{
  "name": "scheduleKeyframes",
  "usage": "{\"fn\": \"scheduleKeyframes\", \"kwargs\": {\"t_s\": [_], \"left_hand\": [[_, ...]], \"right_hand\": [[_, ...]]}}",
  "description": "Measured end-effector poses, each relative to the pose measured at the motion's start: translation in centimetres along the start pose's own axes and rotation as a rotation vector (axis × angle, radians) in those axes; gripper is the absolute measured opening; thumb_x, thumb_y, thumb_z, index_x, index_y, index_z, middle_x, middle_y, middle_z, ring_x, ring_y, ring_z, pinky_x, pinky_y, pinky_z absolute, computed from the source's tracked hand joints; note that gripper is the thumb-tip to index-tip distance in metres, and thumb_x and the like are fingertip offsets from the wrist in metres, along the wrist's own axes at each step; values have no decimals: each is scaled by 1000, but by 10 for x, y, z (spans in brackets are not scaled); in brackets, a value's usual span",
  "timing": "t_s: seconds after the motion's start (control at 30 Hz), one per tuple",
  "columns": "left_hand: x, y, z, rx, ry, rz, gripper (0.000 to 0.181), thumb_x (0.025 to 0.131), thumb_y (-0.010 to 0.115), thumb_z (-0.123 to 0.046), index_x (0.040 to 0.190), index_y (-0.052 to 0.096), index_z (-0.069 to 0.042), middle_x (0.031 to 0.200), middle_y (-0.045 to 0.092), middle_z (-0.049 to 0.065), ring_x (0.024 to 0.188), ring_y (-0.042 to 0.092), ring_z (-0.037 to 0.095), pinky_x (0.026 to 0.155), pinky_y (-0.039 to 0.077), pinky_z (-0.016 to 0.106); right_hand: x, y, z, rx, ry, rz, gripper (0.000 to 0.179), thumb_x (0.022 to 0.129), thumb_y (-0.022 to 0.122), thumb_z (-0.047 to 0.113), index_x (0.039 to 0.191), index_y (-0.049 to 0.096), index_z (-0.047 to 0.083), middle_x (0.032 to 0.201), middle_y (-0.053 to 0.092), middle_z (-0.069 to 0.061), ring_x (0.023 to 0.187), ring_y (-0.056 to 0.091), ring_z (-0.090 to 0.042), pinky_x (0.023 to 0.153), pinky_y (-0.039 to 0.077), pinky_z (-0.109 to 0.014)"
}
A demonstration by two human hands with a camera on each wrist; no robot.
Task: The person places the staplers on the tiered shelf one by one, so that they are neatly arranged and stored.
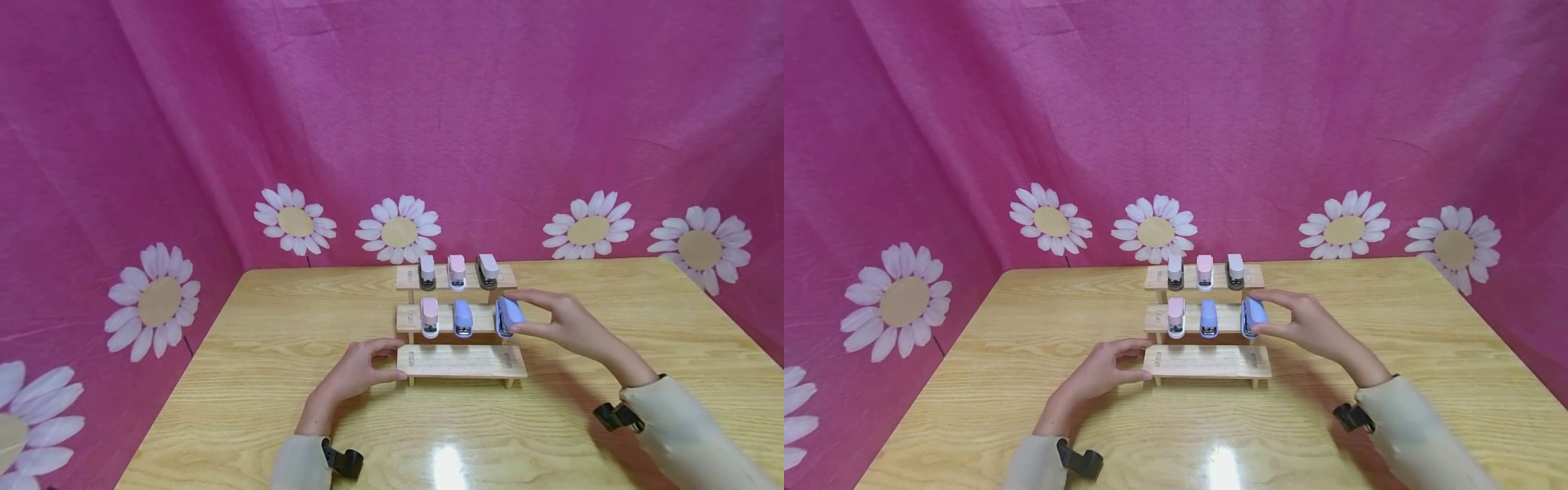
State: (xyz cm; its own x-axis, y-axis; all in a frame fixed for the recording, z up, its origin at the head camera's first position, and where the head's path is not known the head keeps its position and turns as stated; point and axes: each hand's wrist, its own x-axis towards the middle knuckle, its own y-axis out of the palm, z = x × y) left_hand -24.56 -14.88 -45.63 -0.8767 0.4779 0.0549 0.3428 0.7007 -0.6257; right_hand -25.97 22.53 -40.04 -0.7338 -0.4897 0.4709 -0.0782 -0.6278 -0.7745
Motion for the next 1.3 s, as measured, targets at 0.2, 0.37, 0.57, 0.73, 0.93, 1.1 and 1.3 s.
{"fn": "scheduleKeyframes", "kwargs": {"t_s": [0.2, 0.37, 0.57, 0.73, 0.93, 1.1, 1.3], "left_hand": [[0, 1, 0, 4, -2, -4, 57, 83, 78, -34, 133, 61, -13, 134, 64, 8, 121, 63, 23, 107, 50, 41], [0, 1, 0, 9, -4, -6, 57, 83, 78, -35, 133, 61, -13, 134, 64, 7, 122, 63, 23, 108, 50, 41], [1, 0, 0, 14, 2, -8, 57, 83, 78, -35, 132, 61, -13, 134, 64, 7, 122, 62, 23, 108, 49, 42], [1, 0, 0, 9, -9, -8, 56, 82, 78, -35, 132, 62, -14, 134, 64, 7, 122, 62, 22, 108, 49, 42], [1, 0, 0, -6, -14, -5, 56, 82, 78, -34, 132, 62, -14, 134, 64, 7, 122, 63, 22, 107, 50, 40], [1, 0, 0, -1, -15, -8, 56, 82, 78, -34, 132, 62, -14, 134, 64, 7, 122, 62, 22, 107, 50, 40], [0, 0, 0, 2, -10, -11, 56, 82, 78, -34, 132, 62, -13, 134, 64, 8, 122, 63, 23, 107, 50, 41]], "right_hand": [[5, 5, 3, -26, 0, 10, 52, 80, 80, 20, 129, 64, 8, 126, 69, -6, 119, 63, -15, 100, 41, -3], [8, 8, 4, -22, 8, 28, 51, 82, 78, 20, 130, 63, 8, 126, 69, -7, 118, 64, -28, 101, 53, -25], [13, 10, 7, 27, 70, 46, 47, 85, 76, 19, 128, 63, 4, 124, 69, -13, 115, 65, -35, 97, 53, -52], [16, 12, 12, 33, 110, 54, 44, 86, 76, 22, 125, 65, 4, 121, 71, -12, 104, 68, -23, 94, 56, -47], [18, 14, 14, 50, 142, 60, 42, 88, 74, 22, 125, 65, 4, 122, 70, -14, 106, 69, -27, 93, 57, -47], [19, 16, 13, 32, 168, 66, 40, 90, 72, 24, 125, 66, 6, 115, 72, -10, 96, 65, -16, 84, 58, -33], [19, 18, 11, 38, 178, 78, 40, 91, 70, 25, 126, 65, 5, 112, 72, -7, 92, 60, -6, 86, 58, -35]]}}
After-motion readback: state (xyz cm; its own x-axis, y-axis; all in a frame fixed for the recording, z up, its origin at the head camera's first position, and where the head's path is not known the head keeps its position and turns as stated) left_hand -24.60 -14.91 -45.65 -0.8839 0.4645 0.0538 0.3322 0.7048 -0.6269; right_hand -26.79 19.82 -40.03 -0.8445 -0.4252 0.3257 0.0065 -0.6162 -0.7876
